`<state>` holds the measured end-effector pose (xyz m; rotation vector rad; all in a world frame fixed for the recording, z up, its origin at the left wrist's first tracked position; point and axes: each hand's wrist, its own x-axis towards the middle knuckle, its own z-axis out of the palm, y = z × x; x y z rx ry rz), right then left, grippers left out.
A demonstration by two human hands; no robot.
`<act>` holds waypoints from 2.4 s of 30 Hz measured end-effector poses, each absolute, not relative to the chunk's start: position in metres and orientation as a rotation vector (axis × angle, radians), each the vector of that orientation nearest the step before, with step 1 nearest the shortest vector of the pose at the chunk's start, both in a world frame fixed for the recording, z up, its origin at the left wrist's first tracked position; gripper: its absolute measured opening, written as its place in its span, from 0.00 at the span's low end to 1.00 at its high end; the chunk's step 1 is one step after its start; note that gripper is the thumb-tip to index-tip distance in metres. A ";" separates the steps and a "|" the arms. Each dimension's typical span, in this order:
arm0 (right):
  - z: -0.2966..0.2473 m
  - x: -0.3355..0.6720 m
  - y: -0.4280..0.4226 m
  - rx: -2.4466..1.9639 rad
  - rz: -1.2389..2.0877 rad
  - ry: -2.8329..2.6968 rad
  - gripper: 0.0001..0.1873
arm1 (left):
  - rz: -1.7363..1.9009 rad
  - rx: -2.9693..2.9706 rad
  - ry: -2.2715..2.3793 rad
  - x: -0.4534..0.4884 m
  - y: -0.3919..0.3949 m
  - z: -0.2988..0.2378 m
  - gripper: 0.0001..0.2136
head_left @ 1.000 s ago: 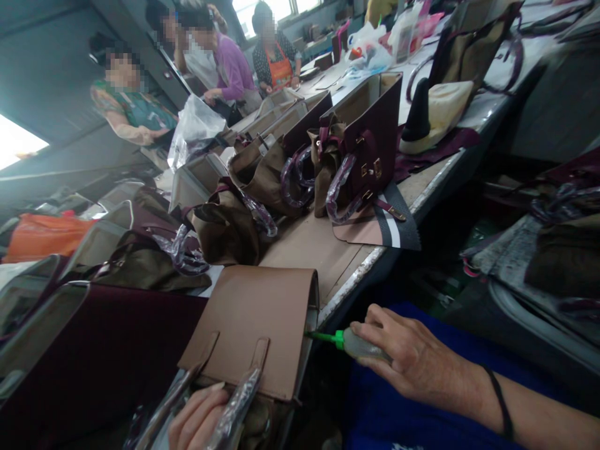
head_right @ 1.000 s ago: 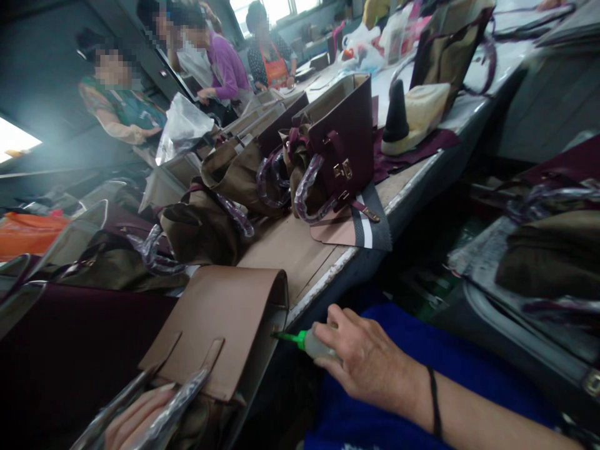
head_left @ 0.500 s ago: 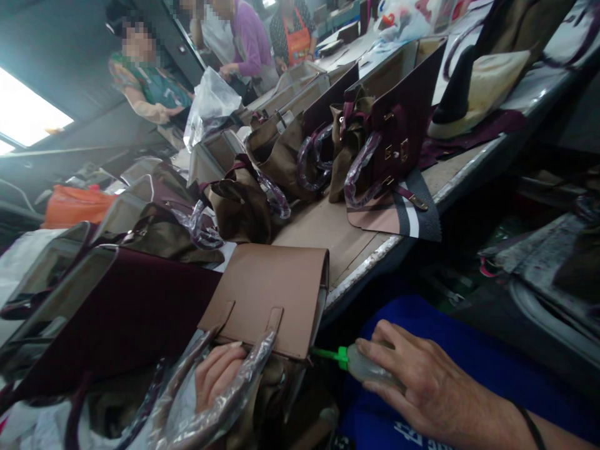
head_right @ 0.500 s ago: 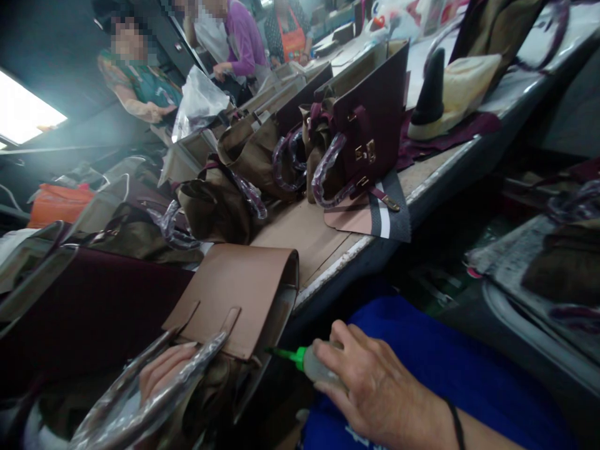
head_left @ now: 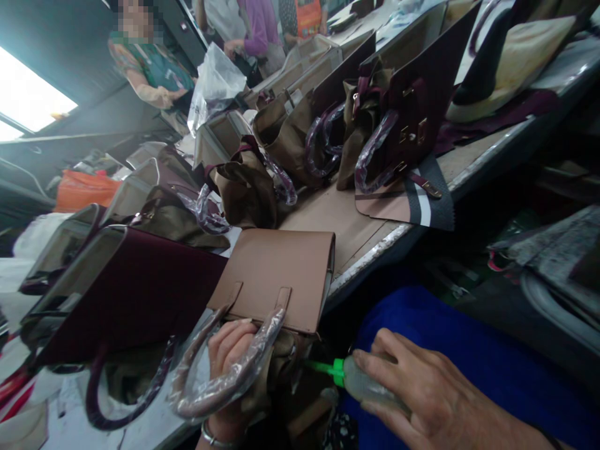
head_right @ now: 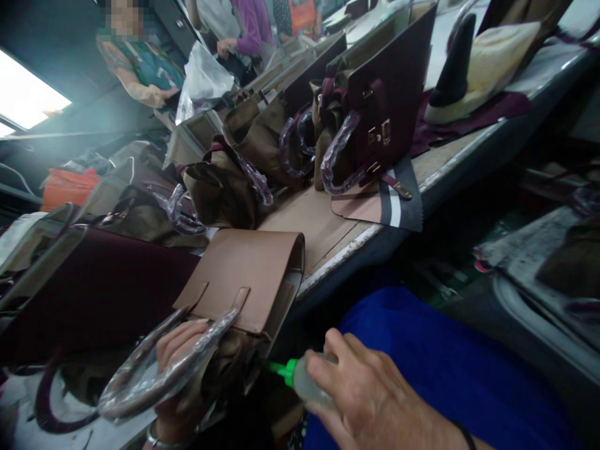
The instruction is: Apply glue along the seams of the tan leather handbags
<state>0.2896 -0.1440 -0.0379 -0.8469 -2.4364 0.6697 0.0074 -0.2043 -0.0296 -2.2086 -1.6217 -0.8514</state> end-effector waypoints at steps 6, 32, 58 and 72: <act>-0.030 0.286 -0.146 -0.817 0.662 -2.462 0.17 | -0.837 -2.198 -1.660 0.005 -0.207 -0.032 0.10; -0.019 0.282 -0.138 -0.873 0.417 -2.452 0.19 | -0.775 -2.217 -1.680 0.000 -0.209 -0.038 0.09; -0.023 0.281 -0.135 -1.224 0.892 -2.411 0.15 | -0.734 -2.245 -1.612 -0.003 -0.205 -0.039 0.11; -0.013 0.283 -0.141 -1.139 0.820 -2.470 0.15 | -0.718 -2.263 -1.563 -0.012 -0.204 -0.045 0.10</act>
